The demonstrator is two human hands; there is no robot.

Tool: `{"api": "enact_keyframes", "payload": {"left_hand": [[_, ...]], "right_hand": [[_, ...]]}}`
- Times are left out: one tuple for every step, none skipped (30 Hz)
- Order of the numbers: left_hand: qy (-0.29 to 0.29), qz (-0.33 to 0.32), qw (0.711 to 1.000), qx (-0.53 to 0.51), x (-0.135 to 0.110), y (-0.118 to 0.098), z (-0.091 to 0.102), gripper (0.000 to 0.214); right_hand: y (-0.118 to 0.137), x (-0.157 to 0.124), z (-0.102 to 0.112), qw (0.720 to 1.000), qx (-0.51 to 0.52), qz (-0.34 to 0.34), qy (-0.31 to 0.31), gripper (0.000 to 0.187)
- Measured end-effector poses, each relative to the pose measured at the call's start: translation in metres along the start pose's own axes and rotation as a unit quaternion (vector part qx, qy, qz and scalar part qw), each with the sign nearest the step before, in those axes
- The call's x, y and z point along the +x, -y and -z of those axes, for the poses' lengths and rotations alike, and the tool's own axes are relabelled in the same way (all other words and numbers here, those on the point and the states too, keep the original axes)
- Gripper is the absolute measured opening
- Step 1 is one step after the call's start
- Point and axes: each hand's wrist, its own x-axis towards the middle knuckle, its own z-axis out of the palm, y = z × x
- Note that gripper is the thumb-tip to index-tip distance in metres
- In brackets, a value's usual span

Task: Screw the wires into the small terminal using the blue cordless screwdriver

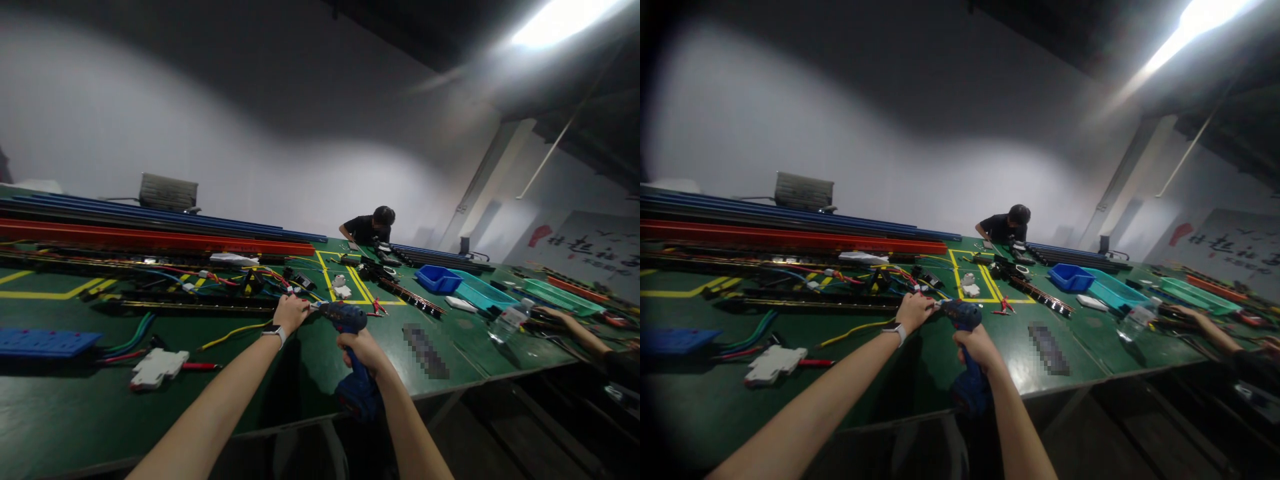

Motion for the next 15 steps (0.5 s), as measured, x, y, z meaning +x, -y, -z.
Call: {"api": "enact_keyframes", "payload": {"left_hand": [[-0.001, -0.001, 1.0, -0.002, -0.0002, -0.0002, 0.0005, 0.035], [-0.003, -0.001, 1.0, -0.003, -0.0004, -0.0005, 0.001, 0.035], [-0.006, -0.001, 1.0, -0.001, -0.0006, -0.0008, 0.0015, 0.036], [-0.007, 0.001, 1.0, 0.002, -0.0008, -0.0011, 0.0019, 0.037], [-0.007, 0.003, 1.0, 0.004, -0.0009, -0.0013, 0.0023, 0.037], [-0.005, 0.004, 1.0, 0.005, -0.0009, -0.0014, 0.0026, 0.038], [-0.002, 0.006, 1.0, 0.006, -0.0009, -0.0014, 0.0029, 0.039], [0.0, 0.007, 1.0, 0.006, -0.0008, -0.0013, 0.003, 0.039], [0.001, 0.007, 1.0, 0.006, -0.0007, -0.0012, 0.0031, 0.04], [0.001, 0.006, 1.0, 0.007, -0.0006, -0.0009, 0.0031, 0.04], [-0.001, 0.005, 1.0, 0.007, -0.0006, -0.0006, 0.003, 0.04], [-0.003, 0.003, 1.0, 0.008, -0.0006, -0.0004, 0.0029, 0.04], [-0.005, 0.002, 1.0, 0.008, -0.0006, -0.0001, 0.0027, 0.04], [-0.007, 0.0, 1.0, 0.009, -0.0006, 0.0001, 0.0025, 0.039], [-0.009, 0.0, 1.0, 0.01, -0.0006, 0.0003, 0.0021, 0.039]], "right_hand": [[-0.0003, 0.0003, 0.0001, 1.0, 0.001, -0.003, 0.0, 0.012], [-0.0008, 0.0007, 0.0004, 1.0, 0.002, -0.005, 0.0, 0.012], [-0.0016, 0.0011, 0.0007, 1.0, 0.004, -0.008, -0.001, 0.013], [-0.0023, 0.0016, 0.001, 1.0, 0.006, -0.009, -0.001, 0.013], [-0.0031, 0.0021, 0.0013, 1.0, 0.007, -0.011, -0.002, 0.014], [-0.0038, 0.0025, 0.0015, 1.0, 0.007, -0.013, -0.003, 0.014], [-0.0044, 0.0029, 0.0016, 1.0, 0.006, -0.015, -0.002, 0.015], [-0.0048, 0.0032, 0.0017, 1.0, 0.005, -0.017, -0.001, 0.015], [-0.005, 0.0035, 0.0017, 1.0, 0.003, -0.019, 0.001, 0.015], [-0.0051, 0.0038, 0.0017, 1.0, 0.001, -0.022, 0.002, 0.015], [-0.0051, 0.004, 0.0017, 1.0, 0.0, -0.025, 0.001, 0.014], [-0.005, 0.0042, 0.0017, 1.0, -0.001, -0.028, -0.002, 0.014], [-0.0048, 0.0043, 0.0017, 0.999, -0.002, -0.031, -0.006, 0.013], [-0.0046, 0.0044, 0.0017, 0.999, -0.003, -0.033, -0.009, 0.013], [-0.0043, 0.0045, 0.0017, 0.999, -0.002, -0.034, -0.012, 0.013]]}}
